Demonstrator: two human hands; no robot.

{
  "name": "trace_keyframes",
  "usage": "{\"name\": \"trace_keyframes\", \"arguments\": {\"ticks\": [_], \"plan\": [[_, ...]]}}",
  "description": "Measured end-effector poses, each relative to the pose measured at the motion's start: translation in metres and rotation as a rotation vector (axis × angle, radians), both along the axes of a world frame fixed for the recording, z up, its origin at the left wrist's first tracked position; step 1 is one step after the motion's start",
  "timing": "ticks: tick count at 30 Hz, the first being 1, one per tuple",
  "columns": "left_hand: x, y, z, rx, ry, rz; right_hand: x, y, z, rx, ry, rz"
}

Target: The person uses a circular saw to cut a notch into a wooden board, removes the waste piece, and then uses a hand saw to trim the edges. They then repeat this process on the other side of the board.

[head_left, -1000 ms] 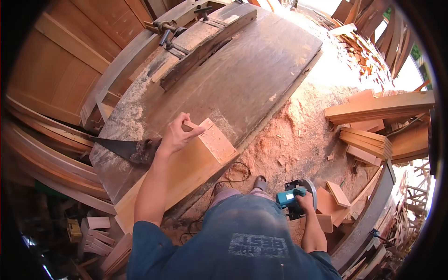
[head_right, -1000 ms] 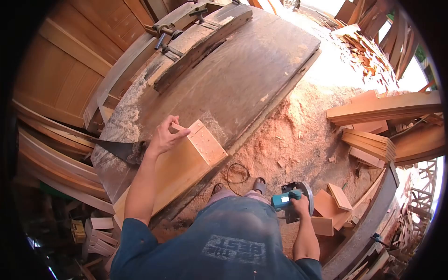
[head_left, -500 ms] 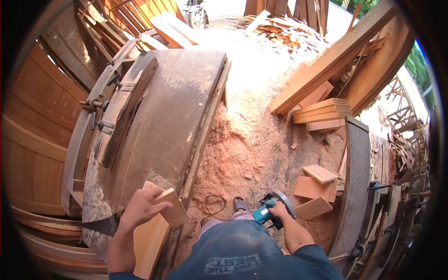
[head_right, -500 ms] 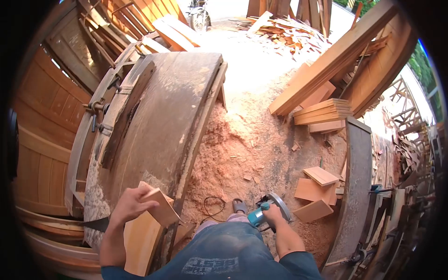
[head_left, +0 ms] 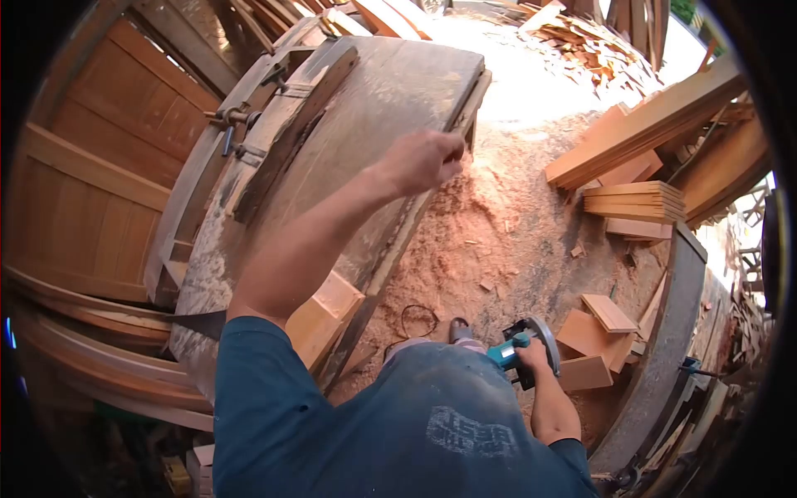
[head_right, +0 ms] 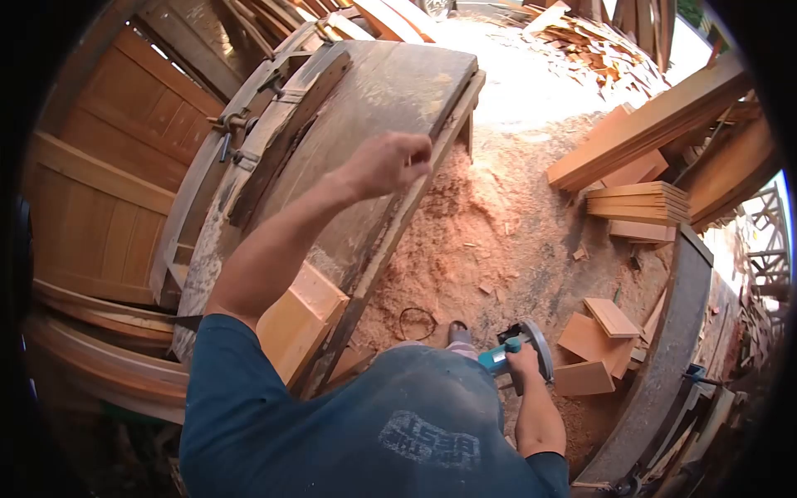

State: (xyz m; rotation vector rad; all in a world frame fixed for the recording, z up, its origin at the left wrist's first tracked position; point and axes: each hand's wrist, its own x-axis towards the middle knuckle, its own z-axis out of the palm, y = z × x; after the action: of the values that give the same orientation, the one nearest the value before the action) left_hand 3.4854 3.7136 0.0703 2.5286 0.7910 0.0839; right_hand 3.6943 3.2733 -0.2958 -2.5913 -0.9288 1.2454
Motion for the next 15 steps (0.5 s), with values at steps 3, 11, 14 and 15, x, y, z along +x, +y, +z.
{"name": "trace_keyframes", "arguments": {"ticks": [3, 11, 14, 15], "plan": [[-0.097, -0.045, -0.066, 0.006, 0.443, 0.015, 0.008, 0.008, -0.004, -0.033, 0.057, -0.014], [-0.224, -0.153, -0.161, -0.071, 0.544, 0.169, 0.015, 0.022, -0.014, -0.018, 0.038, 0.018], [-0.18, -0.168, -0.143, -0.351, 0.625, -0.082, 0.014, 0.022, -0.009, -0.022, 0.028, 0.049], [-0.156, -0.173, -0.135, -0.489, 0.68, -0.238, 0.013, 0.023, -0.004, -0.015, 0.036, 0.055]]}}
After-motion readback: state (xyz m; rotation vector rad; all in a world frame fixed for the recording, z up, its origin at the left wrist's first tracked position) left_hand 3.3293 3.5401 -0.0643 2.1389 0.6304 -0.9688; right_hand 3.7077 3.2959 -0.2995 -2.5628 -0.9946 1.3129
